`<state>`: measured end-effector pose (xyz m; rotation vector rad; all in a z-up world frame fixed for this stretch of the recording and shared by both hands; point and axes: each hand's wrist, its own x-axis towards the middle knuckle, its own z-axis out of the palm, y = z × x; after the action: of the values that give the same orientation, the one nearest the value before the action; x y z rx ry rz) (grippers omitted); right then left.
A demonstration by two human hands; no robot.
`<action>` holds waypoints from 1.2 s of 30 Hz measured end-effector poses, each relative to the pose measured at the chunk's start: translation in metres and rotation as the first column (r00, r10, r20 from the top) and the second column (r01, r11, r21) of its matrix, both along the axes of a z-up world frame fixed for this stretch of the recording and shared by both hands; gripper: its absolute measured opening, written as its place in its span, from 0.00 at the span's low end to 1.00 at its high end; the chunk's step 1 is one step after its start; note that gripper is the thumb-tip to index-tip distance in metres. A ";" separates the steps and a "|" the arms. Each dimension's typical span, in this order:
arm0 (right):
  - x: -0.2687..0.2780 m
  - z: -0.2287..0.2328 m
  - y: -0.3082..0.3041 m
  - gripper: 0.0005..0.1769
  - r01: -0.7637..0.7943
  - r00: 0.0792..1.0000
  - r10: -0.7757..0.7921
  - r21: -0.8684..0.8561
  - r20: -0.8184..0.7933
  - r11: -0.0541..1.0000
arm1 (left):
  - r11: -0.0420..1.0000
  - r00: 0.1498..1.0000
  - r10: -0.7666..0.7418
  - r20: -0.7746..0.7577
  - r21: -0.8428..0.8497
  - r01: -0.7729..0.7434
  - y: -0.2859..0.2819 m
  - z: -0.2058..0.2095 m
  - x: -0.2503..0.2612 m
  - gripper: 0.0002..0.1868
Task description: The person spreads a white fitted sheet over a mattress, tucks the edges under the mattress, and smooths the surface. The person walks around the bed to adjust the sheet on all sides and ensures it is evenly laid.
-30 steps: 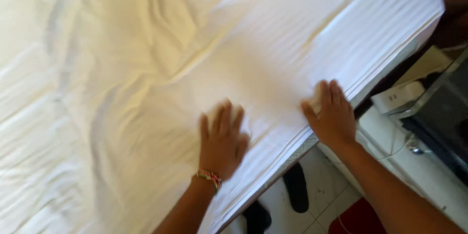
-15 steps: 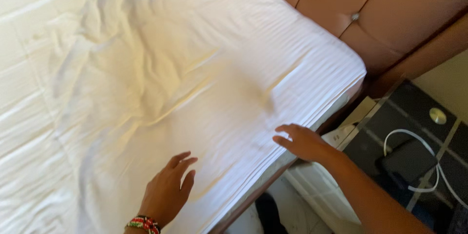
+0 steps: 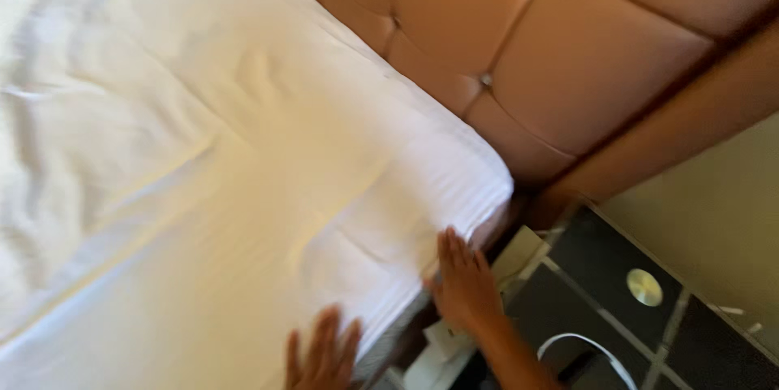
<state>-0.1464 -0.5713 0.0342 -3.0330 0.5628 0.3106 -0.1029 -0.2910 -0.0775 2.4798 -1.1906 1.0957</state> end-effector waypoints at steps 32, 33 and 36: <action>0.056 -0.068 -0.258 0.23 0.620 0.527 -0.847 0.716 -0.077 0.321 | 0.953 0.404 -0.160 -0.901 -0.035 0.301 -0.117 -0.015 -0.045 0.10; 0.051 -0.061 -0.260 0.23 0.620 0.561 -0.827 0.682 -0.040 0.388 | 0.950 0.394 -0.211 -0.895 -0.094 0.297 -0.117 -0.027 -0.051 0.08; 0.058 -0.053 -0.249 0.24 0.713 0.563 -0.820 0.561 -0.101 0.421 | 0.962 0.432 -0.150 -0.889 -0.032 0.269 -0.123 -0.054 -0.057 0.09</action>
<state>-0.0885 -0.8204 -0.0192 -1.9093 1.4700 0.0869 -0.1602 -0.4144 -0.1319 2.2787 -1.1152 -0.4161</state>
